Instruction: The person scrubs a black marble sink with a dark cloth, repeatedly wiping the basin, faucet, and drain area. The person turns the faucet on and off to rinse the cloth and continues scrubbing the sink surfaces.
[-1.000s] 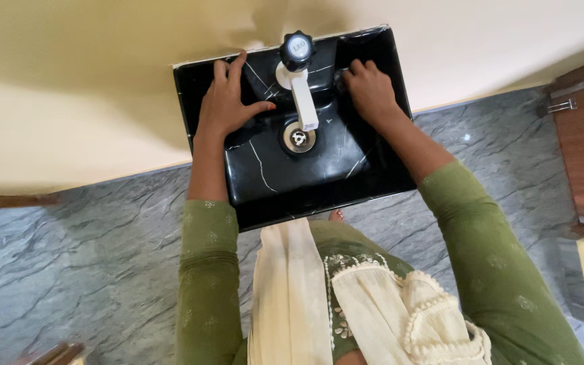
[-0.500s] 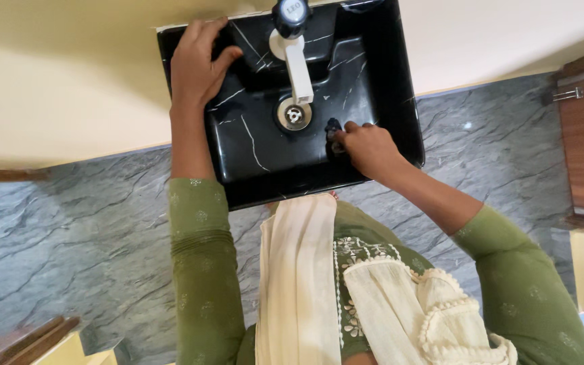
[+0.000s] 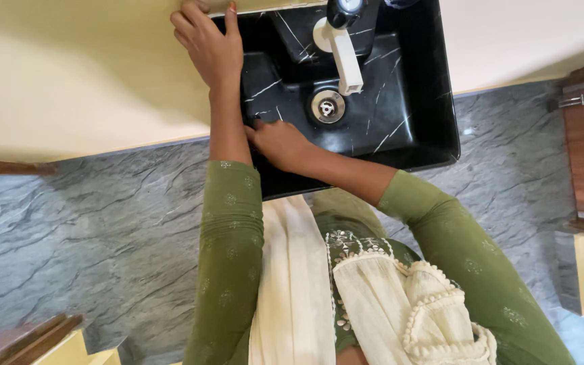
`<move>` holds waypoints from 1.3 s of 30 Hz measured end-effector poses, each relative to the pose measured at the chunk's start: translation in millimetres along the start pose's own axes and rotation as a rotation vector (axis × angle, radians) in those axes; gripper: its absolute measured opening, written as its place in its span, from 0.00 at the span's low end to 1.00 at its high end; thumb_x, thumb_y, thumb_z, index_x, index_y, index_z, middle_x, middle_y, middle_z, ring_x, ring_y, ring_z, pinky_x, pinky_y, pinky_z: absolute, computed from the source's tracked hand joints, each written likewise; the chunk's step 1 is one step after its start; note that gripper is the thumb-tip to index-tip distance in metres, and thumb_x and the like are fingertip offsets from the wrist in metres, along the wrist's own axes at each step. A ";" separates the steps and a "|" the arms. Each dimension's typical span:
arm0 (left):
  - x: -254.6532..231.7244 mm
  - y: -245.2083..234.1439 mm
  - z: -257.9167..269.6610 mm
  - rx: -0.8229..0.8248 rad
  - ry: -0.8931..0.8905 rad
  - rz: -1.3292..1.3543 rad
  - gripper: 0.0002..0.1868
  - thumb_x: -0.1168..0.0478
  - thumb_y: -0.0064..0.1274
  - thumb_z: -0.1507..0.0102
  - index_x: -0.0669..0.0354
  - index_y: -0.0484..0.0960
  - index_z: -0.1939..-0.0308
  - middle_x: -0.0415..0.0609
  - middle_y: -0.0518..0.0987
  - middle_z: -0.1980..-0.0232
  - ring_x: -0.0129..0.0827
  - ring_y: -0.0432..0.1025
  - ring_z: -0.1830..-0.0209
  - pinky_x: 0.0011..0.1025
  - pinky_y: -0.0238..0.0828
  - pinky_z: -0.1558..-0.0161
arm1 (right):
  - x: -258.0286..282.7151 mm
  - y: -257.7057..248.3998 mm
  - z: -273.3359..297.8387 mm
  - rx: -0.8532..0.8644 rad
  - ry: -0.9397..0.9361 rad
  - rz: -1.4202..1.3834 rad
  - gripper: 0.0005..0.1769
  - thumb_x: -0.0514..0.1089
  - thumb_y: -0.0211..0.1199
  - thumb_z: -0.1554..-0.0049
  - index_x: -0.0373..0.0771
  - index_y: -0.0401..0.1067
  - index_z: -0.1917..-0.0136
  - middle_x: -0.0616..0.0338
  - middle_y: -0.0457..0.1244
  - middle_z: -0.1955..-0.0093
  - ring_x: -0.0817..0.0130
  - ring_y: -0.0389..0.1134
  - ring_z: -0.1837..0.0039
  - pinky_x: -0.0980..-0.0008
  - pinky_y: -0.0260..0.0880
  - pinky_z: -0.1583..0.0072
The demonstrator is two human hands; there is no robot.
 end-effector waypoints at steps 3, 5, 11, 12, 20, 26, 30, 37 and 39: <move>8.6 6.0 3.2 0.074 -0.072 0.123 0.27 0.53 0.67 0.38 0.61 0.66 0.49 0.57 0.65 0.47 0.56 0.64 0.43 0.47 0.66 0.46 | 5.1 -10.1 46.6 0.119 -0.245 -0.131 0.21 0.40 0.69 0.53 0.48 0.77 0.44 0.54 0.67 0.41 0.48 0.69 0.39 0.48 0.72 0.43; 14.6 6.8 2.2 0.044 -0.040 0.115 0.26 0.54 0.68 0.37 0.60 0.67 0.48 0.56 0.65 0.47 0.56 0.65 0.43 0.48 0.65 0.43 | -25.2 -5.5 70.2 0.331 0.004 -0.109 0.18 0.43 0.66 0.47 0.54 0.77 0.42 0.65 0.63 0.35 0.55 0.60 0.32 0.45 0.63 0.41; 28.9 1.7 -0.2 0.108 -0.096 0.090 0.28 0.53 0.68 0.37 0.58 0.67 0.45 0.57 0.67 0.44 0.57 0.66 0.42 0.48 0.67 0.43 | -138.4 -55.2 163.1 0.334 0.252 0.106 0.12 0.47 0.65 0.43 0.57 0.79 0.45 0.64 0.66 0.39 0.54 0.64 0.36 0.56 0.68 0.37; 26.5 -4.6 -2.1 0.136 -0.121 0.100 0.28 0.53 0.68 0.38 0.59 0.68 0.44 0.59 0.67 0.43 0.58 0.66 0.43 0.49 0.67 0.45 | -161.6 -66.6 182.7 0.361 0.403 0.219 0.13 0.49 0.63 0.41 0.58 0.78 0.42 0.61 0.66 0.39 0.52 0.64 0.37 0.55 0.68 0.38; 35.8 -117.5 75.6 0.342 -0.246 0.542 0.22 0.51 0.45 0.24 0.61 0.69 0.31 0.54 0.72 0.29 0.40 0.69 0.28 0.39 0.65 0.28 | -157.1 -52.7 185.5 0.324 0.360 0.260 0.27 0.35 0.62 0.52 0.38 0.70 0.38 0.50 0.66 0.38 0.46 0.67 0.38 0.55 0.70 0.38; 18.4 -139.4 198.9 0.211 -0.443 0.987 0.59 0.18 0.12 0.37 0.63 0.58 0.22 0.61 0.60 0.19 0.49 0.53 0.17 0.47 0.41 0.19 | -9.9 -34.0 88.5 0.200 -0.249 -0.507 0.18 0.26 0.62 0.52 0.38 0.71 0.49 0.52 0.67 0.46 0.49 0.67 0.39 0.54 0.66 0.41; -1.7 -140.5 213.0 0.065 -0.364 0.950 0.62 0.16 0.14 0.37 0.67 0.57 0.22 0.63 0.59 0.18 0.51 0.53 0.16 0.50 0.42 0.16 | 41.8 -24.0 44.3 0.092 -0.580 -0.515 0.20 0.25 0.62 0.55 0.38 0.69 0.50 0.52 0.62 0.43 0.50 0.64 0.39 0.57 0.69 0.41; -14.3 -148.6 199.7 0.155 -0.265 0.765 0.59 0.18 0.20 0.35 0.69 0.59 0.23 0.62 0.60 0.19 0.51 0.54 0.17 0.48 0.48 0.17 | -30.9 -27.8 -31.4 -0.377 -0.380 0.005 0.16 0.35 0.62 0.52 0.39 0.70 0.49 0.51 0.61 0.43 0.48 0.62 0.41 0.56 0.69 0.45; -18.0 -151.2 195.4 0.170 -0.235 0.767 0.57 0.20 0.22 0.33 0.70 0.63 0.25 0.62 0.62 0.20 0.51 0.55 0.17 0.48 0.48 0.18 | -52.5 -38.1 -67.5 -0.549 -0.235 0.134 0.17 0.33 0.61 0.50 0.40 0.71 0.46 0.54 0.61 0.43 0.50 0.63 0.42 0.58 0.71 0.47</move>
Point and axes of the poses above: each hand's wrist, its own z-axis away from the middle knuckle, its own y-axis out of the palm, x = y × z, the point moved 7 cm from there along -z, towards the middle knuckle
